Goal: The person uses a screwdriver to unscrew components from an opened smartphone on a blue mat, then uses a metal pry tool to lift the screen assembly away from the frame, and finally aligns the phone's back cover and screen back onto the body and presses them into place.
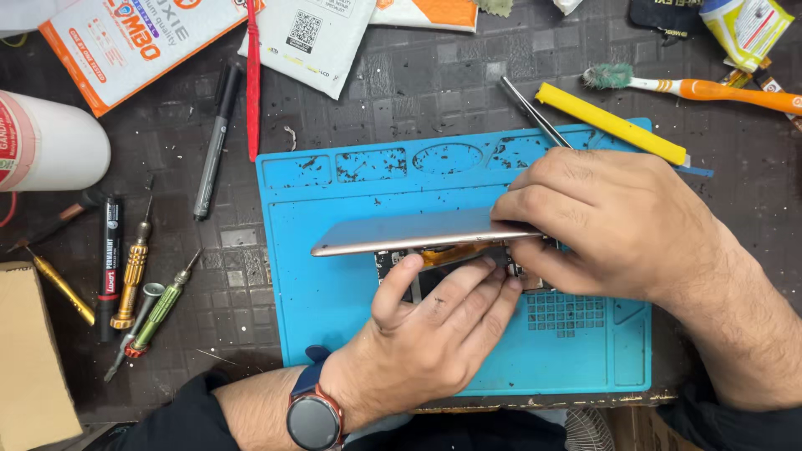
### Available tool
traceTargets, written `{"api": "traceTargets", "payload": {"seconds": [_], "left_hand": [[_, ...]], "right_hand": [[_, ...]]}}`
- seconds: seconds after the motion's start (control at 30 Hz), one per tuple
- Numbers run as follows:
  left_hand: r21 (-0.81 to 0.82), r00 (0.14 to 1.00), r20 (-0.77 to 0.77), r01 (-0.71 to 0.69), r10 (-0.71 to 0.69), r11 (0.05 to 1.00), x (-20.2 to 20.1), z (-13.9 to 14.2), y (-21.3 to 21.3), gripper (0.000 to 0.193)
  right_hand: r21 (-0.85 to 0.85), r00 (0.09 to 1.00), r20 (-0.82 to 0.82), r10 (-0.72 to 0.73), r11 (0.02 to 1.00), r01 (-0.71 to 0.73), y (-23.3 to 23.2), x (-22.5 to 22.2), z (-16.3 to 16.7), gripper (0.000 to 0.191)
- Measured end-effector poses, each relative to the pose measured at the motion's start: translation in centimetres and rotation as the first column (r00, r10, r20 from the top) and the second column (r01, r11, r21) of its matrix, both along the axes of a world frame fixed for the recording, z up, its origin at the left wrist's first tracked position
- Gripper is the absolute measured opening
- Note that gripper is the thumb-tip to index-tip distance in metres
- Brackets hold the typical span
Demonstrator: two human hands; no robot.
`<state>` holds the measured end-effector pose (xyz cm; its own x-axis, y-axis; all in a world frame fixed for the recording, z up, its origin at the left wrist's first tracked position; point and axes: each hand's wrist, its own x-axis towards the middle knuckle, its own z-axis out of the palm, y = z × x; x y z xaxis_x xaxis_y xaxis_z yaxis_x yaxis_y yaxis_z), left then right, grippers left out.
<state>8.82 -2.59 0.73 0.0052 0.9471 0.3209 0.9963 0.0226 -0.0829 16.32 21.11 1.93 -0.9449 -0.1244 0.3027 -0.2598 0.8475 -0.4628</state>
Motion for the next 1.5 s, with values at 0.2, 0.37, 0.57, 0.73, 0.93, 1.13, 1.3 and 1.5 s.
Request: {"api": "traceTargets", "payload": {"seconds": [0.2, 0.37, 0.57, 0.73, 0.93, 1.13, 1.3, 1.5], "left_hand": [[0.104, 1.000, -0.027, 0.011, -0.008, 0.995, -0.4, 0.6, 0.5, 0.029], [0.253, 0.998, 0.016, 0.060, -0.067, 0.965, -1.4, 1.7, 0.2, 0.022], [0.418, 0.999, 0.018, 0.032, -0.044, 0.908, -4.1, 1.8, -0.9, 0.035], [0.343, 0.952, 0.304, -0.126, 0.017, 0.931, -7.3, 1.9, -0.4, 0.045], [0.288, 0.833, 0.547, -0.085, -0.091, 0.954, -9.4, 2.3, 0.2, 0.051], [0.216, 0.732, 0.670, -0.033, -0.123, 0.976, -9.1, 1.1, 0.5, 0.039], [0.164, 0.676, 0.726, 0.011, -0.129, 0.986, -9.2, 0.6, 0.7, 0.031], [0.172, 0.635, 0.756, 0.042, -0.159, 0.984, -9.2, 0.3, 0.7, 0.029]], "right_hand": [[0.011, 1.000, -0.007, 0.010, 1.000, -0.010, 0.1, 0.0, 0.0, 0.028], [-0.010, 0.999, 0.032, -0.008, 1.000, 0.008, 0.3, 0.1, 0.1, 0.026], [-0.006, 1.000, 0.021, -0.014, 1.000, 0.014, 0.5, 0.1, 0.5, 0.026], [0.040, 0.997, 0.030, -0.068, 0.997, 0.066, 0.7, 0.4, 1.0, 0.027], [0.056, 0.987, -0.046, -0.153, 0.986, 0.156, 0.6, 0.8, 1.1, 0.019], [-0.005, 0.980, -0.066, -0.190, 0.982, 0.190, 0.5, 1.7, 1.1, 0.019], [-0.034, 0.967, -0.067, -0.246, 0.969, 0.244, 0.1, 2.7, 1.1, 0.021], [0.047, 0.940, -0.050, -0.339, 0.939, 0.341, -1.6, 3.9, 0.6, 0.022]]}}
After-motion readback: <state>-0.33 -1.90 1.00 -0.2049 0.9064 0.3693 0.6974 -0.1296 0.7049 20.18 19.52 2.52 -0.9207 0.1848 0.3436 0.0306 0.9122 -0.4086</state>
